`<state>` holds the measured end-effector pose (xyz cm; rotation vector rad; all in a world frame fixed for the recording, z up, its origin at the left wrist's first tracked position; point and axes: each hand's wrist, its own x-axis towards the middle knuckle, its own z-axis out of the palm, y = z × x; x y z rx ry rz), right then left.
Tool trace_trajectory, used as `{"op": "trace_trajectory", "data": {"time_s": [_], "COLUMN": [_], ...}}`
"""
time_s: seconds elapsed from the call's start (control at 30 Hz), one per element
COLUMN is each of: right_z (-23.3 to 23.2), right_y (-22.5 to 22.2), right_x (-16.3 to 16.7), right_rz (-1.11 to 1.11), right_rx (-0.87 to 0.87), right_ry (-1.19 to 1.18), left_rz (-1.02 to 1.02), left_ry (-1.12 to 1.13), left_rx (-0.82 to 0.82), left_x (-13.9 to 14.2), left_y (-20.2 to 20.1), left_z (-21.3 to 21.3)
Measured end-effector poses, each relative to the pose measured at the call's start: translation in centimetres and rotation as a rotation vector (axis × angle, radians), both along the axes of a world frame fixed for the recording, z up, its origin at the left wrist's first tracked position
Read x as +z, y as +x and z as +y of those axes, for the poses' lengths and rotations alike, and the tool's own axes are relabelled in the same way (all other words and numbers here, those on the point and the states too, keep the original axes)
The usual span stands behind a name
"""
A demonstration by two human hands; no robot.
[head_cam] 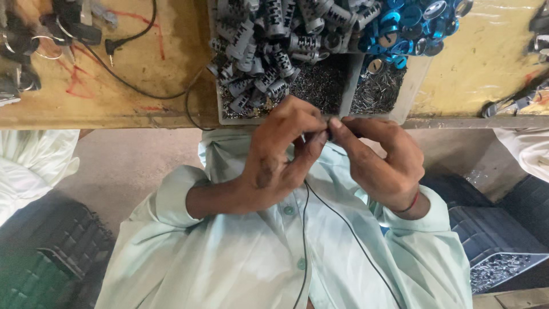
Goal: The person sits at a workbench assembling small lock components by hand. They pick grey cylindrical lock bodies and blue caps from a compartmented tray, insert small metal pins and springs into the bodies, press the parts together, and place finished assemblies back into the tray, repeating the cycle.
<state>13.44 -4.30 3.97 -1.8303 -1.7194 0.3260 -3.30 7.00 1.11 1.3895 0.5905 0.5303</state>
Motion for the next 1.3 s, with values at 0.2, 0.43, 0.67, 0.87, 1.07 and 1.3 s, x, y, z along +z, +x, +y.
{"op": "trace_trajectory", "data": {"time_s": [0.2,0.43,0.67,0.87,1.07,1.3], "right_z": [1.0,1.3,-1.4,-1.9,-2.4,-1.6], "right_y": [0.3,3.5,5.3,3.2,3.5,3.6], "right_x": [2.3,-1.1,-0.4,1.3,1.3,1.2], "right_rz": [0.347,-0.16,0.769,1.217,1.12,1.192], "right_rx": [-0.112,-0.398,-0.434,-0.369,-0.156,-0.27], "right_ry": [-0.313,-0.338,-0.278,-0.416,-0.4,-0.507], "left_rz": [-0.05,-0.126,-0.156,-0.115,-0.155,-0.162], "left_ry": [0.022,0.043,0.178,0.636,0.832,0.92], "left_rx": [-0.056,-0.164,-0.234,-0.28,-0.262,-0.275], "left_x": [0.5,0.2,-0.5,-0.9,-0.8,-0.6], "left_y": [-0.2,-0.5,-0.1,0.1,-0.1,0.2], "left_z": [0.2,1.0,0.9,1.1,2.1,2.4]}}
